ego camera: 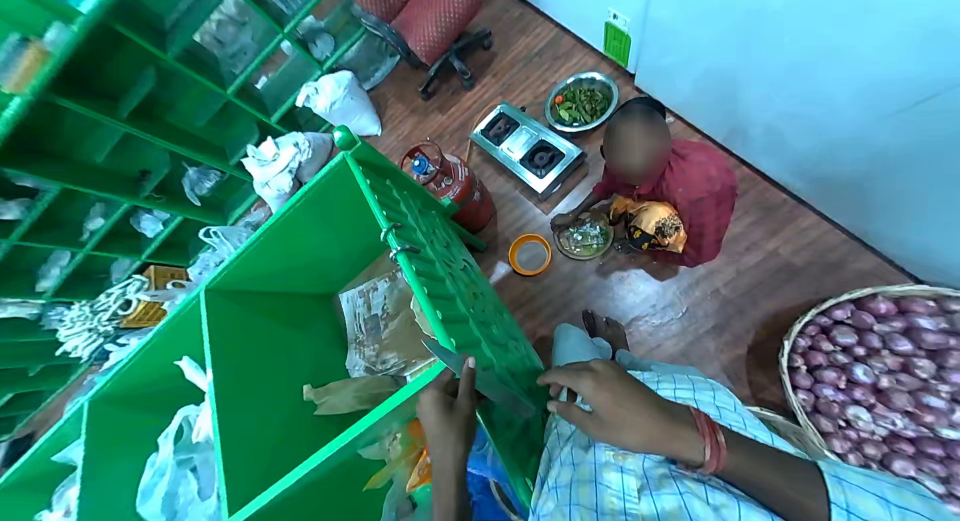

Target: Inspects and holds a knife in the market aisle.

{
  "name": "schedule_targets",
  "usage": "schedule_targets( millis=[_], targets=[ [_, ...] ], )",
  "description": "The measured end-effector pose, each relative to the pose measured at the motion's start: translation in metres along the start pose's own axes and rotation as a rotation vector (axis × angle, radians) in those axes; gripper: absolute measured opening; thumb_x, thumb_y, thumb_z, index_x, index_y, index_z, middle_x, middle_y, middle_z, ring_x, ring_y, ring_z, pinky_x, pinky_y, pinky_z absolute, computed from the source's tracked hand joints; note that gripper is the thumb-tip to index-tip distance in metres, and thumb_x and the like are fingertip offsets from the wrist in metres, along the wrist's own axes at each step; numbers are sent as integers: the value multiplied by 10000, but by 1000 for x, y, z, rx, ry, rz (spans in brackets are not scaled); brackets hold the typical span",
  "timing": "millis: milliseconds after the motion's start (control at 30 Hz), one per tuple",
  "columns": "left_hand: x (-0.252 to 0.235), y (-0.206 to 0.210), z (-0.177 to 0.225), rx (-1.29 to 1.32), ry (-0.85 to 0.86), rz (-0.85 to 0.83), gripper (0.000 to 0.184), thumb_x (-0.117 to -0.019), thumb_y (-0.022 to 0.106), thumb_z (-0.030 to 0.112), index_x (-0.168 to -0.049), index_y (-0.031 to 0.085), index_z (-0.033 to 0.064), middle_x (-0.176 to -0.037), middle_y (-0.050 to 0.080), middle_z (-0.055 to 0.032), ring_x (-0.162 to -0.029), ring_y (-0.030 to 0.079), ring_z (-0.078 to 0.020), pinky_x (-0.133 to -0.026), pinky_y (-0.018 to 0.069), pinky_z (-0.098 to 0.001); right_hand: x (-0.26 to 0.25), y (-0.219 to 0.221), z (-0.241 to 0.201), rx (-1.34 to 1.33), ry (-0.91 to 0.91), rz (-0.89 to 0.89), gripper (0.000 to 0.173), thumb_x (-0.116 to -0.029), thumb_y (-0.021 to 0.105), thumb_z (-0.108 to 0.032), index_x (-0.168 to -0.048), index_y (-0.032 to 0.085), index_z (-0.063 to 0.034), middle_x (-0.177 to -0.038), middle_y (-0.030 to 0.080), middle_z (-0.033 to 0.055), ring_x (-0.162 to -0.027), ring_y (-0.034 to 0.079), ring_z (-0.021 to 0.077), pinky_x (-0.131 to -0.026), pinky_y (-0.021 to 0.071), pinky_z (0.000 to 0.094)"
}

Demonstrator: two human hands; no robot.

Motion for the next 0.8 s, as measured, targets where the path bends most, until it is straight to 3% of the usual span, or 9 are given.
schedule_targets(
  millis=[133,367,667,800],
  targets=[
    [-13,-26,-8,-135,-45,98,195,-947,764,259,-983,773,67,-633,733,-49,-515,715,-186,-516,645,-394,3,-9,15,-8,13,76,337,-1051,543,-341,-1317,667,-175,-1078,727,3,-923,704,127,-854,597,369],
    [-19,-30,-3,-301,-8,170,319,-915,800,303,-1143,779,80,-594,698,-5,-481,673,-125,-483,610,-362,2,-21,15,13,24,122,320,-1050,544,-353,-1296,674,-195,-1042,727,-30,-902,694,102,-847,588,346],
    [-25,-25,5,-503,55,111,240,-991,693,292,-1058,792,84,-566,614,12,-481,605,-128,-516,554,-387,6,-23,22,21,66,135,311,-1049,548,-362,-1282,687,-207,-1024,724,-46,-889,690,73,-830,591,310],
    [-28,-23,5,-575,104,54,245,-1005,652,285,-923,773,89,-550,593,9,-475,595,-144,-512,538,-409,6,-25,23,28,64,139,319,-1051,548,-371,-1284,688,-204,-1019,725,-46,-886,689,84,-834,588,327]
  ],
)
Point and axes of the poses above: each hand's wrist, its own x-axis away from the middle knuckle, its own y-axis out of the palm, z = x × y, the point moved 9 cm from there along -x, towards the middle knuckle
